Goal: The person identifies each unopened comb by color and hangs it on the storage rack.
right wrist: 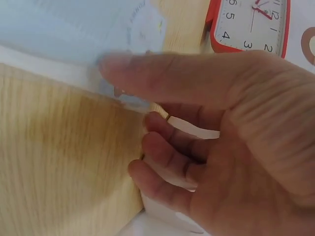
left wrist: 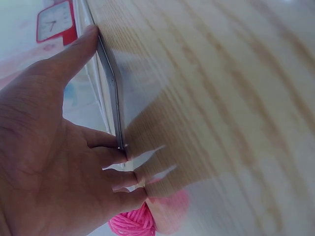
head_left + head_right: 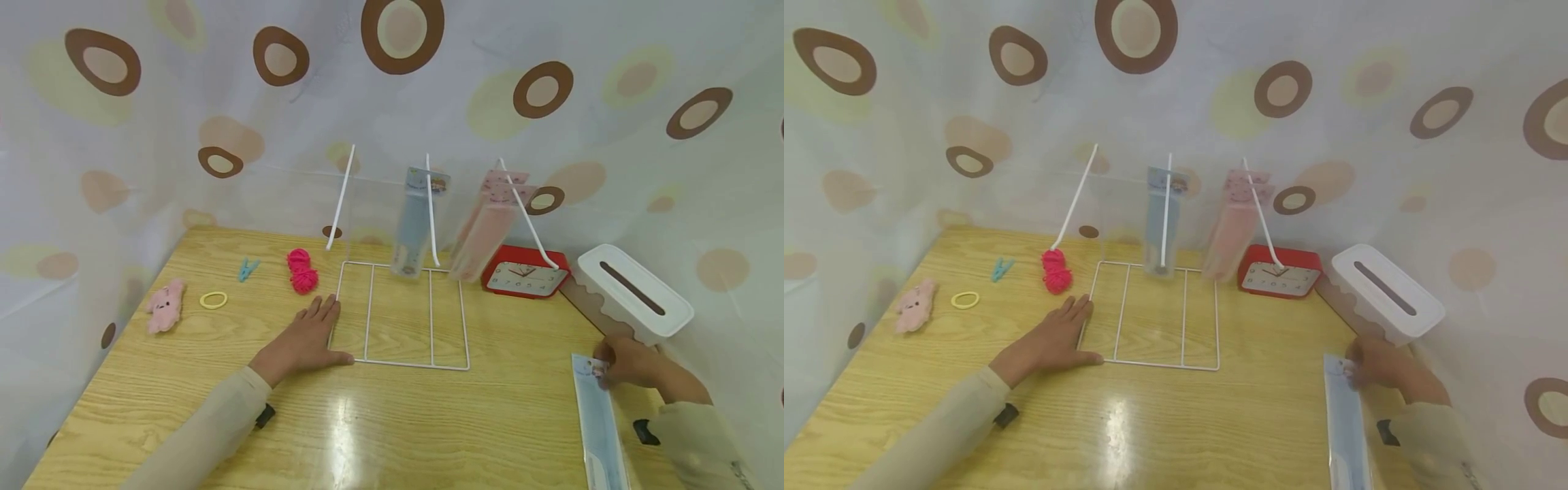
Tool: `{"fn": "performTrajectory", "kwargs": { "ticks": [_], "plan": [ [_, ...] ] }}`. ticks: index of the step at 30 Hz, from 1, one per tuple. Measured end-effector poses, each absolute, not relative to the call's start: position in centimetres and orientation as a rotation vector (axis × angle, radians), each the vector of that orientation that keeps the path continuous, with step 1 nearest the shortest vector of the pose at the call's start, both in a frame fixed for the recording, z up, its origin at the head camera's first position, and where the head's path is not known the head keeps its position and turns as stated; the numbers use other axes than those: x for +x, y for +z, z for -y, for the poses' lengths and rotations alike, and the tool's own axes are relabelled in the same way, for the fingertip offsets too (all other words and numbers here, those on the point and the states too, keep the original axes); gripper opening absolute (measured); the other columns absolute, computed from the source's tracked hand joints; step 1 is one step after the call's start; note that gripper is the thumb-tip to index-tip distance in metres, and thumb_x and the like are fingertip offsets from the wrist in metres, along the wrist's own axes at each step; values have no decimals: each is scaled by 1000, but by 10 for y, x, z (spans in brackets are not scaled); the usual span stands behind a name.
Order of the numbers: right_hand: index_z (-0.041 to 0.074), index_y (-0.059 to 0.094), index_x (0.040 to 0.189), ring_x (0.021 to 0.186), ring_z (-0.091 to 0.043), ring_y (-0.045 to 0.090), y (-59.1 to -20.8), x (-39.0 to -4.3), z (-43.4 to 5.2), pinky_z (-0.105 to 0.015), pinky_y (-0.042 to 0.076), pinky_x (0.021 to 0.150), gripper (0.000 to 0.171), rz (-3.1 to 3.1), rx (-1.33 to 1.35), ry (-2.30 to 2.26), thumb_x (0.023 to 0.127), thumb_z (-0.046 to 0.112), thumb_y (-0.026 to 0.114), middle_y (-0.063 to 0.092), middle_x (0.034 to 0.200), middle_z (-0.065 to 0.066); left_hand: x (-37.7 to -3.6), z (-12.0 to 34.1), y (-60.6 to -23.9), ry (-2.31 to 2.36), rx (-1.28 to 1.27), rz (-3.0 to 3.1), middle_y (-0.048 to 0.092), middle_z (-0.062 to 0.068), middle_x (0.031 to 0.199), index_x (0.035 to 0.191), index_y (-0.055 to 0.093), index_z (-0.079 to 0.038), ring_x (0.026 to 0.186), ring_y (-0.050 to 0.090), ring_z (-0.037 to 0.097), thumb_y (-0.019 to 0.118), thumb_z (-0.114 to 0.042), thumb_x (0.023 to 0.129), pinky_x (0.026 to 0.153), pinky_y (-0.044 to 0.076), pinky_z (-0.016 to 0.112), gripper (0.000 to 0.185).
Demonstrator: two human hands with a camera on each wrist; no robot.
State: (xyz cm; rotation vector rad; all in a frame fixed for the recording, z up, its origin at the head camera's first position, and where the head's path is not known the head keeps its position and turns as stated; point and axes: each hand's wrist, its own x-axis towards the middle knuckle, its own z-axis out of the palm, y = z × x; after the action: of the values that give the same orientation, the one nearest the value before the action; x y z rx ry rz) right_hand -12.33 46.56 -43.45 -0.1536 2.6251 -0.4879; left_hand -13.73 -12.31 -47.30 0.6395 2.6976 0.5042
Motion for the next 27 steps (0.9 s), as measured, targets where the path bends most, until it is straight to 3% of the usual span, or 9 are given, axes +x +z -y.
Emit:
{"fn": "performTrajectory", "kwargs": {
  "ticks": [5,11,19,27],
  "plan": [
    [-1,58,90,79,-19,50,-437,-122,-469,-29,44,65,37,-2633,-174,-518,70,8,87,55,85,-4,-137,124,-474,503,641,-2698,10,22,165,157,18,6,151,7,44,66,-61,88,118,16,60,107],
    [-3,61,102,90,-22,51,-443,-113,-471,-28,46,74,55,-2613,-238,-533,64,20,94,60,99,-8,-137,124,-474,532,642,-2699,12,22,165,157,19,5,151,8,44,67,-60,87,118,16,60,107],
    [8,53,92,85,-22,40,-444,-95,-460,-29,36,69,55,-2635,-215,-524,59,24,94,47,90,-6,-139,125,-472,518,647,-2708,10,22,165,157,17,5,151,7,44,66,-60,88,118,16,60,106],
    [3,49,92,72,-7,45,-445,-92,-464,-23,39,61,49,-2516,-261,-745,69,16,90,49,82,-2,-137,123,-470,525,633,-2697,11,22,165,157,19,6,151,8,44,68,-59,88,118,16,60,106]
  ]
}}
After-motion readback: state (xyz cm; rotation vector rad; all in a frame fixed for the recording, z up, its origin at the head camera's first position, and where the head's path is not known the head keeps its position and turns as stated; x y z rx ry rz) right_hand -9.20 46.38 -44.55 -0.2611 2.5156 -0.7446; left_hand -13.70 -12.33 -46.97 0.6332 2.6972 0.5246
